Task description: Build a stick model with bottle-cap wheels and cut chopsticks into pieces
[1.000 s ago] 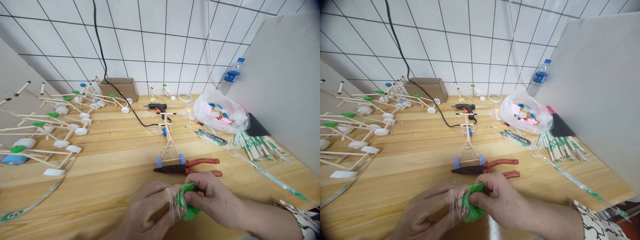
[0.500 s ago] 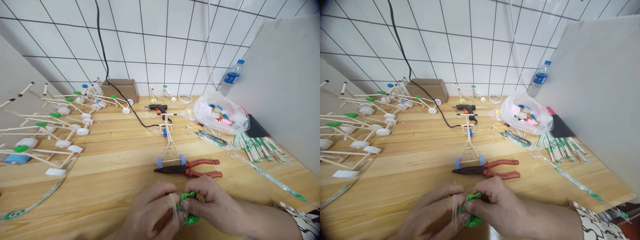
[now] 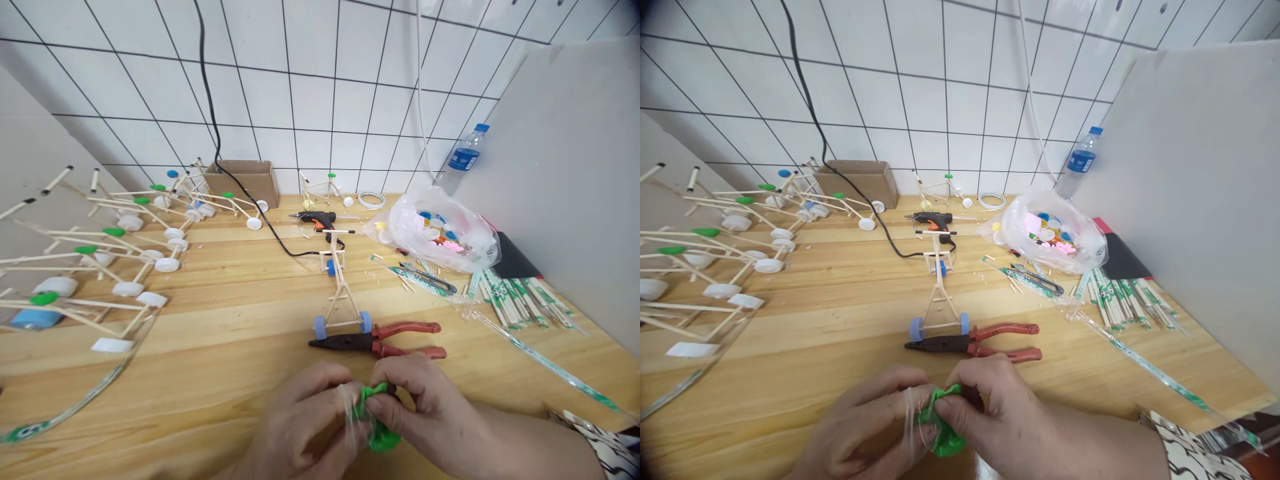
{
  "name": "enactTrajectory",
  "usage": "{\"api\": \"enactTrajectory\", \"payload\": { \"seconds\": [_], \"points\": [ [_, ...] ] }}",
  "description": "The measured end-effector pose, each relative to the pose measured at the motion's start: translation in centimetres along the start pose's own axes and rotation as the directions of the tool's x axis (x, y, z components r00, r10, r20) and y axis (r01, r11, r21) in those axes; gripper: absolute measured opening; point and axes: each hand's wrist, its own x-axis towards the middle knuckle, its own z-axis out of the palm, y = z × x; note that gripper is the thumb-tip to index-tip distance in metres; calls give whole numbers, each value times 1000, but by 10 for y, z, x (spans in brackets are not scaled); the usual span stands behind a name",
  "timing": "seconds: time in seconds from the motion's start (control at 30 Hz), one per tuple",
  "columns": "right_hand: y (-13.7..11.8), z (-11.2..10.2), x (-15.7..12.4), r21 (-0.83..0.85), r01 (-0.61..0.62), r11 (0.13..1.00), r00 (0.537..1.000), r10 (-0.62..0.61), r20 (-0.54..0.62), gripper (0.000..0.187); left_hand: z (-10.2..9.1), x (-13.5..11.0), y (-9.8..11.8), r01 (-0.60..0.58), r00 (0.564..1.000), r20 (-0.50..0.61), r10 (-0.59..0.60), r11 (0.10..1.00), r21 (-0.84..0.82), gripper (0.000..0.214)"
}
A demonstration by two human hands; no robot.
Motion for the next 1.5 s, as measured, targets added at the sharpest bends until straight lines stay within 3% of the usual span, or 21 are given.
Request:
{"api": "enactTrajectory", "payload": {
  "seconds": [0.17, 0.5, 0.63, 0.83, 1.13, 1.37, 1.5],
  "points": [
    [0, 2, 0, -42, -10, 999, 1000, 10, -13, 29, 2, 1, -1, -15, 1000, 0, 15, 999, -28, 20],
    [2, -6, 5, 220, -25, 975, 999, 31, -23, 28, -4, 5, 1, 149, 989, 7, -150, 973, -175, 16],
    [6, -8, 4, 316, -63, 947, 998, 62, 12, 27, -5, 7, -1, 173, 985, 23, -172, 959, -225, 22],
    [5, -8, 4, 288, -91, 953, 995, 75, 66, 28, -4, 7, -4, 149, 989, 37, -145, 944, -293, 33],
    [6, -15, 7, 343, -82, 936, 996, 70, 46, 28, -6, 5, -2, 379, 916, 81, -394, 777, -503, 18],
    [9, -16, 8, 408, -106, 907, 993, 74, 93, 27, -9, 7, 1, 442, 887, 122, -445, 745, -500, 11],
    [5, -16, 8, 443, -169, 880, 981, 106, 163, 26, -9, 8, 6, 414, 902, 112, -417, 762, -498, 11]
  ]
}}
